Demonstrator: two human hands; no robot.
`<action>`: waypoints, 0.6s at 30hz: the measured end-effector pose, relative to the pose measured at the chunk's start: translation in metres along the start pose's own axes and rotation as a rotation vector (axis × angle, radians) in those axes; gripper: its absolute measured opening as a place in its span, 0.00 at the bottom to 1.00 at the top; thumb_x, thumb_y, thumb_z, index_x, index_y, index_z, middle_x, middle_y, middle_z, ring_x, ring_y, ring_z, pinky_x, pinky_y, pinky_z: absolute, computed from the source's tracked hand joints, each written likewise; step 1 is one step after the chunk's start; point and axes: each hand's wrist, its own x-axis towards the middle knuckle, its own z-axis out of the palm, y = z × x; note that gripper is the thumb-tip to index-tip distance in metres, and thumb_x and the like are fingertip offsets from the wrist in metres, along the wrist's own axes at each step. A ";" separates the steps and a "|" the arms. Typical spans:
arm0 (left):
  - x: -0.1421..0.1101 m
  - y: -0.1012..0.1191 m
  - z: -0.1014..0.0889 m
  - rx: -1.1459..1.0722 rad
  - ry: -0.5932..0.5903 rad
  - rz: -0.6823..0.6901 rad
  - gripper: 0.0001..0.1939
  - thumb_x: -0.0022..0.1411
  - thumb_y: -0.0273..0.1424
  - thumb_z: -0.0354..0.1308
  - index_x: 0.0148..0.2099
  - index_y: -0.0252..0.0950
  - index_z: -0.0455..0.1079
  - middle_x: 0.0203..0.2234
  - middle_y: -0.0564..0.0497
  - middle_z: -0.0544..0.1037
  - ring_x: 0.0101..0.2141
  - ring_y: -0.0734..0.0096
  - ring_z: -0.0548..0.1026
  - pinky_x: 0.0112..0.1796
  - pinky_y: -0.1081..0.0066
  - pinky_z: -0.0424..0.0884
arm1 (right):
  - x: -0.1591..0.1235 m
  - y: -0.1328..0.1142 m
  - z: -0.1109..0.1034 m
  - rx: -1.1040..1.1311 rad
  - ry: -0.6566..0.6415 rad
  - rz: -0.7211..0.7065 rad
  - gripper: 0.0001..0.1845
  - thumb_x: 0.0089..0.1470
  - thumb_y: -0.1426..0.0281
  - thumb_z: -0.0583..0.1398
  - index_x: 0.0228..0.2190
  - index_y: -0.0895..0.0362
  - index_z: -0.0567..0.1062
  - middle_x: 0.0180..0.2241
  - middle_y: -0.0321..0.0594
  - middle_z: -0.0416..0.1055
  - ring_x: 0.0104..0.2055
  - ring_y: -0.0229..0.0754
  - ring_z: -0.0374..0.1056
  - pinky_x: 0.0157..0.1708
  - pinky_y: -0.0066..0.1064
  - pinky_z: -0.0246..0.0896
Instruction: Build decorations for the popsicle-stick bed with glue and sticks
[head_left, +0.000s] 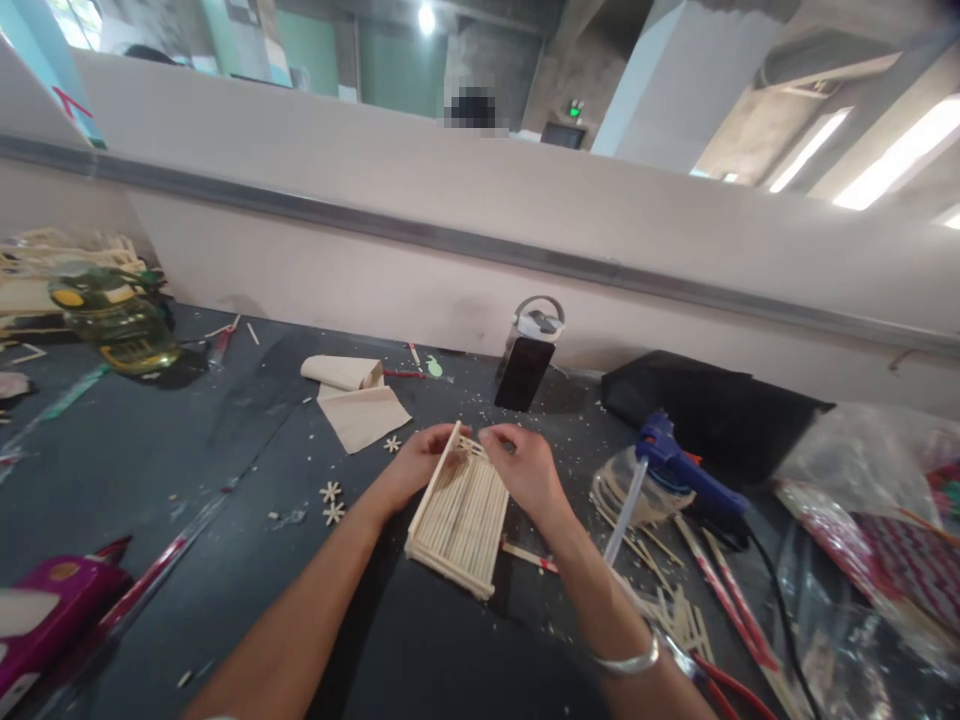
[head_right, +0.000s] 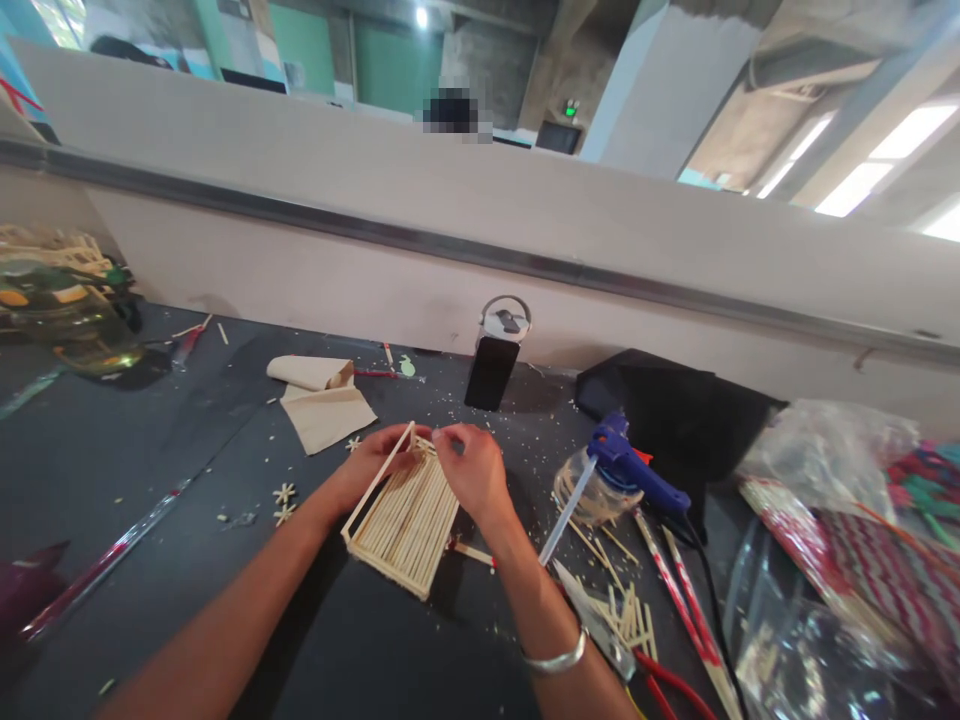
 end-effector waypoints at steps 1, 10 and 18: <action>0.001 -0.002 0.000 -0.010 -0.014 -0.009 0.22 0.46 0.36 0.69 0.45 0.34 0.75 0.30 0.51 0.80 0.28 0.70 0.74 0.33 0.71 0.67 | 0.000 0.000 0.001 -0.004 0.000 0.002 0.10 0.54 0.68 0.58 0.25 0.56 0.78 0.28 0.39 0.78 0.34 0.45 0.73 0.37 0.34 0.64; 0.001 -0.005 0.001 -0.101 -0.040 -0.036 0.18 0.48 0.38 0.69 0.39 0.34 0.76 0.27 0.53 0.76 0.25 0.75 0.70 0.30 0.74 0.64 | 0.000 -0.003 0.006 -0.011 0.027 0.049 0.10 0.49 0.68 0.57 0.23 0.56 0.78 0.25 0.39 0.79 0.30 0.44 0.73 0.33 0.31 0.64; 0.002 -0.010 0.000 -0.111 -0.062 -0.018 0.17 0.48 0.39 0.68 0.35 0.33 0.73 0.25 0.54 0.74 0.24 0.76 0.69 0.28 0.75 0.63 | -0.004 0.004 0.019 -0.076 0.093 0.024 0.09 0.55 0.70 0.59 0.26 0.58 0.75 0.26 0.38 0.75 0.30 0.40 0.71 0.34 0.33 0.65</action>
